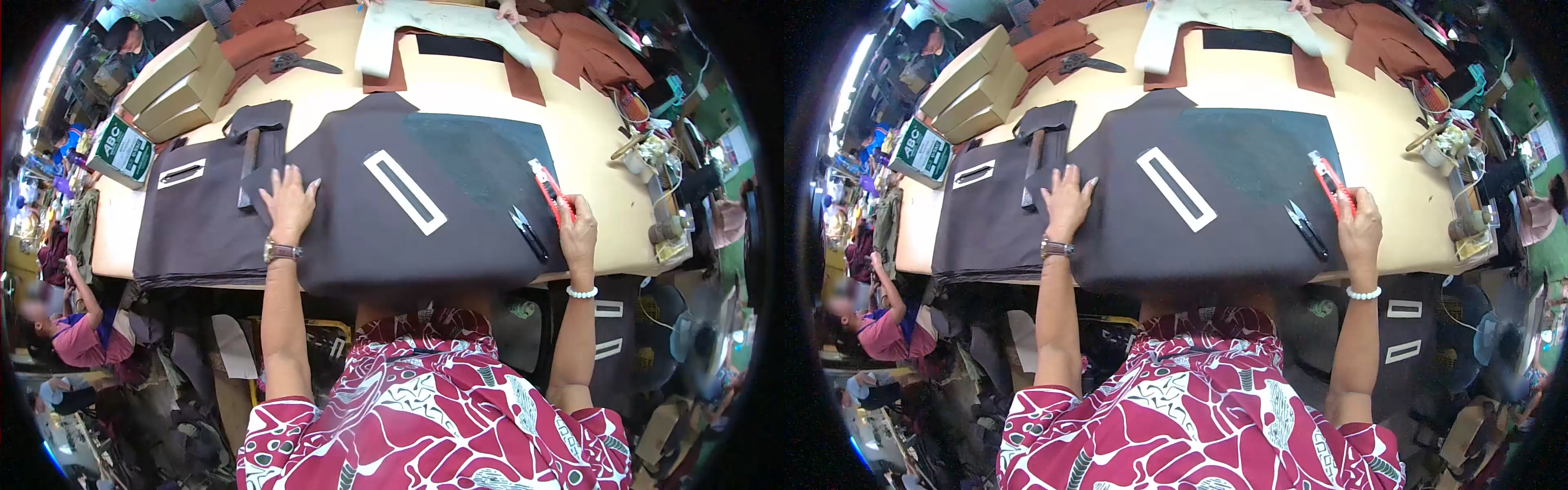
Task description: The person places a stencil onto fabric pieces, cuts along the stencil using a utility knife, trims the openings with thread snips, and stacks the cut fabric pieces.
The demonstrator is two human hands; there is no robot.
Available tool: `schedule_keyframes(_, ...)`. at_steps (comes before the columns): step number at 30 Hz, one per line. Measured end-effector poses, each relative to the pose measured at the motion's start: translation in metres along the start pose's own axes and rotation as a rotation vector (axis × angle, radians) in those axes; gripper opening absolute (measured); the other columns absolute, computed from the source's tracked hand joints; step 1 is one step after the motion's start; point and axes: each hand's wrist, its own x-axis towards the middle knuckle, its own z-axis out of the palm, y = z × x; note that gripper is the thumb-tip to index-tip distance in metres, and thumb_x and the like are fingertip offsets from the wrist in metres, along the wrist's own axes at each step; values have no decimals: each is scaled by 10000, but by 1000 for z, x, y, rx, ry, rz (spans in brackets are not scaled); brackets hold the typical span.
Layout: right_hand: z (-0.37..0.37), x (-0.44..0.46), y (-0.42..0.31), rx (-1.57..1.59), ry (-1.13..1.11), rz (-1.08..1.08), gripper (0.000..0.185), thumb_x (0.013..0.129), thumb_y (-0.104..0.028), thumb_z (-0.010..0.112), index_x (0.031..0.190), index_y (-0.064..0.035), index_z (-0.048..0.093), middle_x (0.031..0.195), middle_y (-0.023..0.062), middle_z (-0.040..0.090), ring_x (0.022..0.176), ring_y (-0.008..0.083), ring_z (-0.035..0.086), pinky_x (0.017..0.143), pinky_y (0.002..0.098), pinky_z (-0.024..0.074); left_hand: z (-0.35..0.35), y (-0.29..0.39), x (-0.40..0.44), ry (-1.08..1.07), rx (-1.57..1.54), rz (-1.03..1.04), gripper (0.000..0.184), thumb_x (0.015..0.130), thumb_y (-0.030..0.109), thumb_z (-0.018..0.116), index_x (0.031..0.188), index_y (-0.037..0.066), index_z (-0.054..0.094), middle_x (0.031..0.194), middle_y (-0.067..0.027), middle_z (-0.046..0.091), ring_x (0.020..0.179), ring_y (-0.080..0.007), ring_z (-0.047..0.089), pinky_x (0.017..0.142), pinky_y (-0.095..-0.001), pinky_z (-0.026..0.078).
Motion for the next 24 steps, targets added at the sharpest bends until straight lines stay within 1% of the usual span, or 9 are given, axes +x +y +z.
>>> schedule_keyframes(2,12,3,10,-29,27,-22,227,887,-215,565,877,7,612,852,165,592,819,316,574,753,393,443,19,-5,-3,194,-6,82,335,910,280,515,1166,73,576,1226,-125,569,1202,-301,480,980,-608,316)
schedule_keyframes(6,37,4,18,-153,116,-99,222,875,-223,581,913,-14,645,909,148,585,901,310,553,801,396,428,10,-2,6,223,-134,90,196,914,181,499,971,43,625,933,-179,648,900,-355,619,888,-508,429)
schedule_keyframes(10,22,-3,-18,-320,283,-275,219,856,-213,605,944,-16,644,937,147,588,911,309,559,796,387,443,-4,3,28,247,-722,-140,208,915,154,479,970,-12,591,822,-252,608,865,-395,601,722,-406,471)
schedule_keyframes(11,18,-9,-28,-230,168,-221,223,851,-211,612,953,-15,639,942,148,586,906,312,564,788,388,449,-6,-1,35,79,-799,-195,244,913,191,517,1010,-13,608,841,-200,650,837,-307,631,730,-366,480)
schedule_keyframes(13,11,-30,-44,-46,-64,-103,235,842,-207,624,973,-13,629,953,150,583,896,317,574,771,391,460,-25,13,39,-190,-1581,-525,311,879,265,598,970,-31,630,836,-115,667,838,-210,623,745,-324,484)
schedule_keyframes(15,11,-49,-46,-191,-86,-258,281,801,-172,660,1020,-6,601,901,146,613,837,322,601,749,405,474,-63,36,21,-355,-1643,-458,319,861,283,625,976,-13,640,848,-50,654,789,-167,618,730,-278,495)
schedule_keyframes(19,12,-45,-43,43,-265,26,226,787,-105,645,971,23,612,797,146,612,731,296,598,702,379,469,-54,24,29,-825,-1231,-206,396,803,317,688,978,-33,629,833,-55,660,745,-112,623,698,-228,495)
schedule_keyframes(20,10,-41,-45,119,-334,115,209,787,-91,639,955,31,615,778,148,608,708,289,595,689,374,465,-39,22,30,-758,-1242,-216,317,830,268,662,962,-17,619,750,-16,633,613,-74,578,585,-208,467)
schedule_keyframes(24,20,-26,-46,154,-284,-63,152,818,-89,607,896,41,619,717,138,592,643,213,570,621,331,441,-27,32,23,-481,-1415,-287,162,899,163,561,849,13,595,652,25,540,533,-63,463,488,-241,370)
